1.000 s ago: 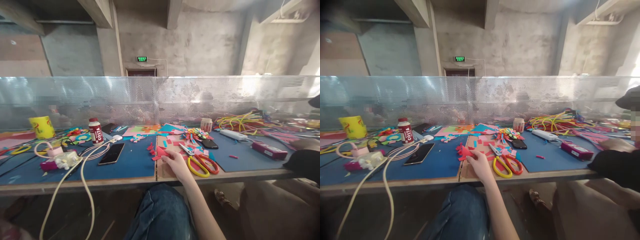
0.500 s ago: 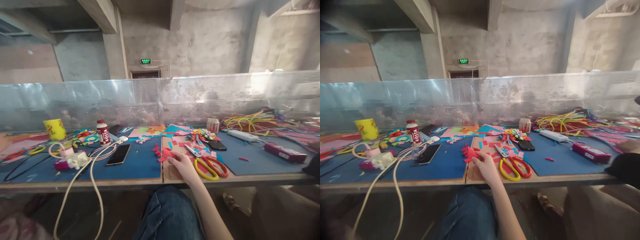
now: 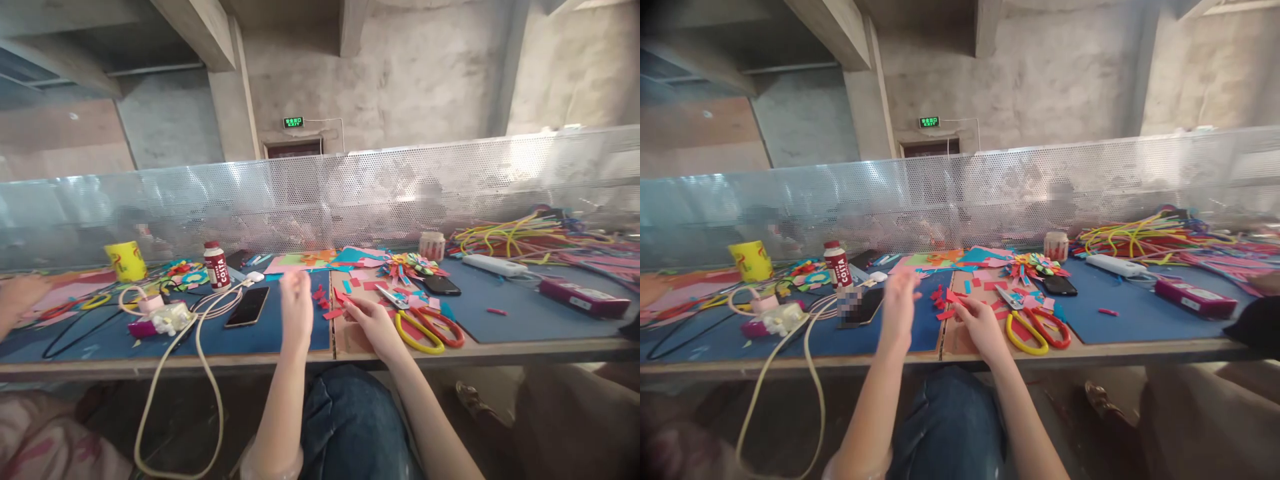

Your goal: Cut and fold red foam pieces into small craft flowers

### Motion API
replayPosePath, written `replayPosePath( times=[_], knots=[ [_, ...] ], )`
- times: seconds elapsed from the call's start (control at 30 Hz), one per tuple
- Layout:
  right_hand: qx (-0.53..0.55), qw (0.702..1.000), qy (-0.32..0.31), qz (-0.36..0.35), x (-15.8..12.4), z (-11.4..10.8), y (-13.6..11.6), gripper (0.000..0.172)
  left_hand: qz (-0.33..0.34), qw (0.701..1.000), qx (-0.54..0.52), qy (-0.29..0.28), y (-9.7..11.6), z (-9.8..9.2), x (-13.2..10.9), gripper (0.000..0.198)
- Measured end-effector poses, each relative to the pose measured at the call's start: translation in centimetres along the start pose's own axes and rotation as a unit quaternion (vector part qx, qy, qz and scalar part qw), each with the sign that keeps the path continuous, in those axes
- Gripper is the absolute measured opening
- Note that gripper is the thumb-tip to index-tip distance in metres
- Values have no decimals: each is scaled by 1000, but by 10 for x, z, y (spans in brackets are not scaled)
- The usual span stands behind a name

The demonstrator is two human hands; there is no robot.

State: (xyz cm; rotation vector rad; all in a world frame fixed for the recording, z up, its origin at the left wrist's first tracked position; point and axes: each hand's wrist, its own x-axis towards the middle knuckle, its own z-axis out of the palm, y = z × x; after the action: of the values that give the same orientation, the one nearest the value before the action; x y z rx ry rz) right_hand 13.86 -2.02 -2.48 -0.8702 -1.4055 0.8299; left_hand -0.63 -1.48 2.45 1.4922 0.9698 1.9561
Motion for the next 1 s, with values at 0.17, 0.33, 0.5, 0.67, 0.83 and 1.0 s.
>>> replayPosePath(
  times=[0.17,0.33,0.5,0.67,0.83,1.0],
  knots=[
    [19,1000,-7,0,0,0,-4,38,-225,955,-68,-182,-28,20,-11,38],
    [25,999,-27,-3,-2,-1,-5,37,-211,944,-136,-212,-27,14,-18,31],
    [19,999,-31,9,-3,-2,-7,37,-216,941,-147,-214,-27,11,-19,28],
    [4,1000,-23,13,-4,-2,-7,41,-215,944,-140,-206,-34,14,-19,18],
    [20,998,12,55,-1,-2,2,52,-205,952,-121,-193,-38,14,-19,12],
    [42,997,29,63,0,-1,2,44,-173,964,-72,-188,-40,12,-19,15]
  ],
)
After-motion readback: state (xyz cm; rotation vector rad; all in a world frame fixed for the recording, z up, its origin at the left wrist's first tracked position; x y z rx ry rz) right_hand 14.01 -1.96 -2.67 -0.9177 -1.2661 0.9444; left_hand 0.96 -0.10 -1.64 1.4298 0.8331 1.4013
